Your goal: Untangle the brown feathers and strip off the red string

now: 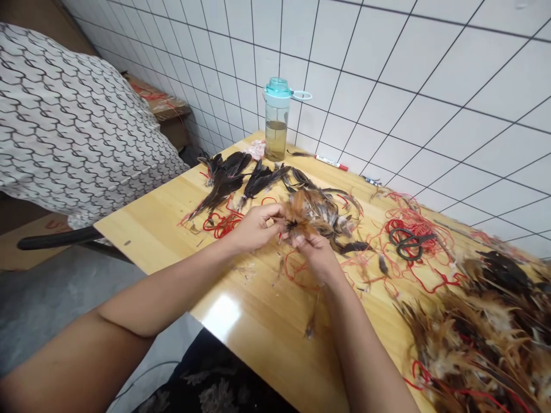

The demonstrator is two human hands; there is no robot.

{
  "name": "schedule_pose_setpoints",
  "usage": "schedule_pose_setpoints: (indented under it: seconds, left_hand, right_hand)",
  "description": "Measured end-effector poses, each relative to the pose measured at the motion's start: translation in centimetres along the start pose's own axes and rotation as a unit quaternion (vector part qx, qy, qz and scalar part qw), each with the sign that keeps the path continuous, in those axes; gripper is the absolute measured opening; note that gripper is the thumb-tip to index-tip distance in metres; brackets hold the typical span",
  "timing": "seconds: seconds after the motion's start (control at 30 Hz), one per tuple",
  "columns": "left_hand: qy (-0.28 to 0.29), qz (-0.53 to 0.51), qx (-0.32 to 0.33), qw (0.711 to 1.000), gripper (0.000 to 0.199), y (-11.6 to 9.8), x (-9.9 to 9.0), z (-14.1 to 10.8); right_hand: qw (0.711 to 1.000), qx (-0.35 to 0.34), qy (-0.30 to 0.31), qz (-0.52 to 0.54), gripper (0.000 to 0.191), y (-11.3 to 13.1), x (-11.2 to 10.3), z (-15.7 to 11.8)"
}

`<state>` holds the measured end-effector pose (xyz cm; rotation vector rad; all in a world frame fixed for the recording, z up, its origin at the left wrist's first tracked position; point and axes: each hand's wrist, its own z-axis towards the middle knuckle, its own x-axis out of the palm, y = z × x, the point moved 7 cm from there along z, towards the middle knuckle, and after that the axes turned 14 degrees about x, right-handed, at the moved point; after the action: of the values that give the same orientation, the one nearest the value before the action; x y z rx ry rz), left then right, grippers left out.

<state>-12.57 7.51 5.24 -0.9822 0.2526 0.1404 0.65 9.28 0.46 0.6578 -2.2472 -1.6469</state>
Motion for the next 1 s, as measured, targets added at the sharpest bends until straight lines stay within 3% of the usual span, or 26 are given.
schedule_pose_setpoints:
  seconds: [0.23,0.43,0.57,0.7,1.0]
  left_hand:
    - [-0.127,0.027,-0.012,0.991,0.013,1.3,-3.3,0.1]
    - [-0.101,0.072,-0.013,0.992,0.011,1.3,-2.8,0.0]
    - [-0.089,0.078,-0.016,0.993,0.010,1.3,-2.4,0.0]
    - [-0.078,0.010,-0.031,0.996,0.011,1.6,-1.6,-0.1]
    - [-0.061,-0.022,0.005,0.998,0.007,0.0,0.1,-0.3]
  right_hand:
    - [0.996,0.032,-0.080,0.007,0.036,-0.7,-4.2,0.4]
    - [0.982,-0.009,-0.189,-0.019,0.033,0.5,-8.9,-0.2]
    - [0.969,-0.066,-0.227,-0.066,0.030,2.1,-10.2,-1.3]
    - [0.984,-0.049,-0.167,-0.045,0.027,2.3,-8.7,-1.5]
    - [1.000,-0.001,-0.024,-0.011,0.035,1.5,-1.6,-1.7]
